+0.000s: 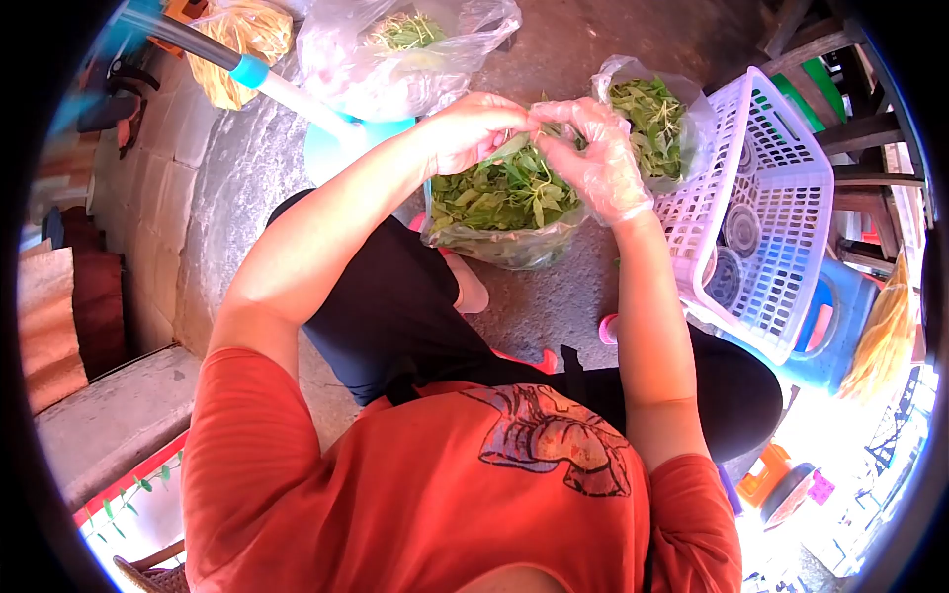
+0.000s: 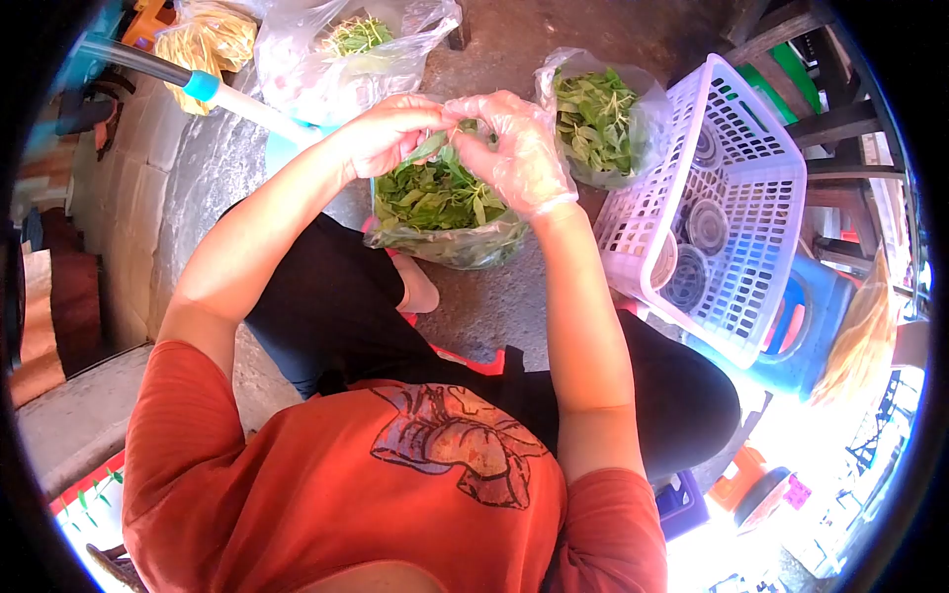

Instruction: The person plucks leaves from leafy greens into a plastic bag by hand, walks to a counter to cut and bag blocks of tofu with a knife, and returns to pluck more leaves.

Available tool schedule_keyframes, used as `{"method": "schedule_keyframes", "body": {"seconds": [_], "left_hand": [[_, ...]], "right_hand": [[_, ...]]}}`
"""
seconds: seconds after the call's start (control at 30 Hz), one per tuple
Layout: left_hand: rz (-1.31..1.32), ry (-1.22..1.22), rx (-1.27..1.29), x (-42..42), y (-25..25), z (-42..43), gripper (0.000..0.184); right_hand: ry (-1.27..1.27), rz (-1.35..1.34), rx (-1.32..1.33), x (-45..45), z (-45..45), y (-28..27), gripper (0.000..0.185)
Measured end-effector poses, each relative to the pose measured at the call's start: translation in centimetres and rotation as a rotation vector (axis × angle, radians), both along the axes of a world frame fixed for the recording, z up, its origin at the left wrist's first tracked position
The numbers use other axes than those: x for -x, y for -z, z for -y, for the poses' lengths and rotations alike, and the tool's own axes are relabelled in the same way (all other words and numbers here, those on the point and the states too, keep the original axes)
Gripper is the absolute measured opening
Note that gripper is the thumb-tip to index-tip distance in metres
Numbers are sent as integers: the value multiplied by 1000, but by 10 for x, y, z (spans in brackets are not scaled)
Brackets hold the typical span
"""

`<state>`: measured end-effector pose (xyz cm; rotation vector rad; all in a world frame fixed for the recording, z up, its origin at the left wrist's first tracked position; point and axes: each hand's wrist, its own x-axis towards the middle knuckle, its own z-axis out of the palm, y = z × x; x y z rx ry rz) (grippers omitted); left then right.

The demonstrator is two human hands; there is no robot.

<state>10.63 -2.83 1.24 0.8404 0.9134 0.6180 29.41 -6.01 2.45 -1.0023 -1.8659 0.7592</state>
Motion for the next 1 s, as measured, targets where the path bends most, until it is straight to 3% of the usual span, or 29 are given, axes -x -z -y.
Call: {"method": "schedule_keyframes", "body": {"seconds": [0.13,0.27,0.43,0.53,0.73,0.83,1.0], "left_hand": [[100,205,10,12,-1,-5,17],[66,120,39,8,-2,-2,15],[-6,188,-42,9,1,-4,13],[-317,3,-478,-1,8,0,13],[-307,-121,-553,1,-7,-3,16],[-372,102,-651,2,-5,-3,18],[-328,64,-650,-3,-1,1,20]], "right_hand": [[-27,40,-94,-2,-2,-5,22],[-64,63,-256,-4,-7,0,17],[-20,33,-152,0,-6,5,11],[53,42,-92,2,-5,12,9],[66,30,-9,4,-6,25,10],[67,-24,151,7,-4,25,10],[89,-301,309,15,-2,38,11]]}}
